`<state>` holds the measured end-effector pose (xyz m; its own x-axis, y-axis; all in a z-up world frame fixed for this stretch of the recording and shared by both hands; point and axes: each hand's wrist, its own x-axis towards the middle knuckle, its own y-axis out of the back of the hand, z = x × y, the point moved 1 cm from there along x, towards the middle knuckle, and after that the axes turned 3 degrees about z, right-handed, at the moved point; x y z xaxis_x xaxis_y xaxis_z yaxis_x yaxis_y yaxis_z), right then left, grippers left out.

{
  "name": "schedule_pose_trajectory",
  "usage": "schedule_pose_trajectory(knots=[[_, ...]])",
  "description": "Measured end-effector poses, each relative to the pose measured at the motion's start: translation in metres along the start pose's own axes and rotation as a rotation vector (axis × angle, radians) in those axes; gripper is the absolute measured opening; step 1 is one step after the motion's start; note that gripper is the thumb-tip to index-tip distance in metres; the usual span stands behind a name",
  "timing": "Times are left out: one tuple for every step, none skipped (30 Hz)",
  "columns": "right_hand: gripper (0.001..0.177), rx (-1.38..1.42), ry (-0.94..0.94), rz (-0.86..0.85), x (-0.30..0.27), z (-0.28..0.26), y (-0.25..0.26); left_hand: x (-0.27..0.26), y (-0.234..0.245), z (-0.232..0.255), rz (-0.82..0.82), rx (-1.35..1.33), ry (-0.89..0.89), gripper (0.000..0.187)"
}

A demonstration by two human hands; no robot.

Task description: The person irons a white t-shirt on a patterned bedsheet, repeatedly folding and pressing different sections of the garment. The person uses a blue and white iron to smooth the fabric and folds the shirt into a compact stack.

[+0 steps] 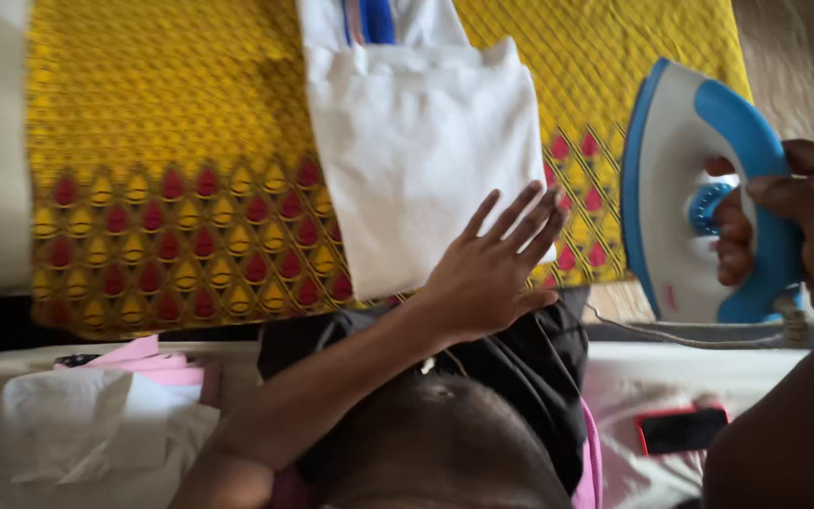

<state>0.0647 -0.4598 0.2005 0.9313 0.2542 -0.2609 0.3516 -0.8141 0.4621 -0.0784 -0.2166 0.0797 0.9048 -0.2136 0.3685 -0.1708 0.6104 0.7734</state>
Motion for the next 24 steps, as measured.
schedule_pose_trajectory(knots=[[0.036, 0.035, 0.034, -0.025, 0.002, -0.009, -0.008, -0.003, 0.011, -0.006, 0.026, -0.026, 0.111, 0.085], [0.037, 0.07, 0.068, -0.051, 0.005, -0.019, -0.018, -0.009, 0.024, -0.017, 0.054, -0.054, 0.222, 0.079], [0.036, 0.037, 0.082, -0.065, 0.007, -0.029, -0.027, -0.016, 0.036, -0.026, 0.074, -0.094, 0.329, 0.073], [0.036, 0.004, 0.097, -0.08, 0.017, -0.041, -0.039, -0.018, 0.048, -0.041, 0.103, 0.089, 0.312, 0.07], [0.035, -0.034, 0.113, -0.095, 0.028, -0.054, -0.052, -0.018, 0.057, -0.056, 0.135, 0.269, 0.294, 0.068], [0.035, -0.025, 0.151, -0.16, 0.037, -0.064, -0.068, -0.021, 0.061, -0.066, 0.132, 0.298, 0.291, 0.071], [0.036, -0.017, 0.196, -0.227, 0.048, -0.075, -0.087, -0.023, 0.065, -0.077, 0.135, 0.333, 0.289, 0.075], [0.036, -0.056, 0.189, -0.238, 0.061, -0.083, -0.107, -0.026, 0.066, -0.083, 0.137, 0.367, 0.287, 0.078], [0.036, -0.095, 0.182, -0.247, 0.073, -0.089, -0.127, -0.028, 0.064, -0.087, 0.145, 0.373, 0.29, 0.078], [0.035, -0.133, 0.197, -0.255, 0.083, -0.092, -0.146, -0.03, 0.061, -0.089, 0.152, 0.38, 0.293, 0.078], [0.034, -0.17, 0.204, -0.262, 0.091, -0.091, -0.161, -0.032, 0.059, -0.09, 0.154, 0.382, 0.297, 0.078], [0.034, -0.227, 0.203, -0.265, 0.101, -0.09, -0.172, -0.033, 0.057, -0.092, 0.136, 0.378, 0.32, 0.079], [0.034, -0.285, 0.195, -0.269, 0.11, -0.088, -0.181, -0.033, 0.054, -0.091, 0.115, 0.368, 0.345, 0.079], [0.034, -0.344, 0.187, -0.272, 0.116, -0.084, -0.184, -0.034, 0.053, -0.091, 0.093, 0.357, 0.369, 0.08], [0.034, -0.346, 0.187, -0.24, 0.121, -0.079, -0.182, -0.033, 0.053, -0.09, 0.095, 0.355, 0.367, 0.08], [0.034, -0.347, 0.187, -0.207, 0.125, -0.075, -0.177, -0.032, 0.053, -0.09, 0.097, 0.353, 0.365, 0.081], [0.034, -0.347, 0.188, -0.173, 0.129, -0.073, -0.171, -0.032, 0.055, -0.09, 0.098, 0.353, 0.362, 0.081], [0.032, -0.407, 0.177, -0.142, 0.133, -0.072, -0.165, -0.031, 0.057, -0.091, 0.092, 0.349, 0.37, 0.081], [0.03, -0.467, 0.162, -0.109, 0.136, -0.07, -0.158, -0.031, 0.058, -0.091, 0.084, 0.344, 0.377, 0.082], [0.028, -0.526, 0.148, -0.076, 0.137, -0.068, -0.151, -0.031, 0.058, -0.091, 0.076, 0.338, 0.383, 0.082], [0.03, -0.47, 0.124, -0.075, 0.137, -0.066, -0.145, -0.031, 0.058, -0.092, 0.084, 0.33, 0.382, 0.084], [0.034, -0.413, 0.101, -0.073, 0.136, -0.064, -0.14, -0.032, 0.058, -0.093, 0.093, 0.321, 0.381, 0.085], [0.038, -0.354, 0.073, -0.07, 0.133, -0.061, -0.136, -0.032, 0.057, -0.093, 0.096, 0.311, 0.379, 0.086], [0.038, -0.38, 0.064, -0.086, 0.129, -0.057, -0.133, -0.033, 0.055, -0.092, 0.087, 0.315, 0.395, 0.089]])
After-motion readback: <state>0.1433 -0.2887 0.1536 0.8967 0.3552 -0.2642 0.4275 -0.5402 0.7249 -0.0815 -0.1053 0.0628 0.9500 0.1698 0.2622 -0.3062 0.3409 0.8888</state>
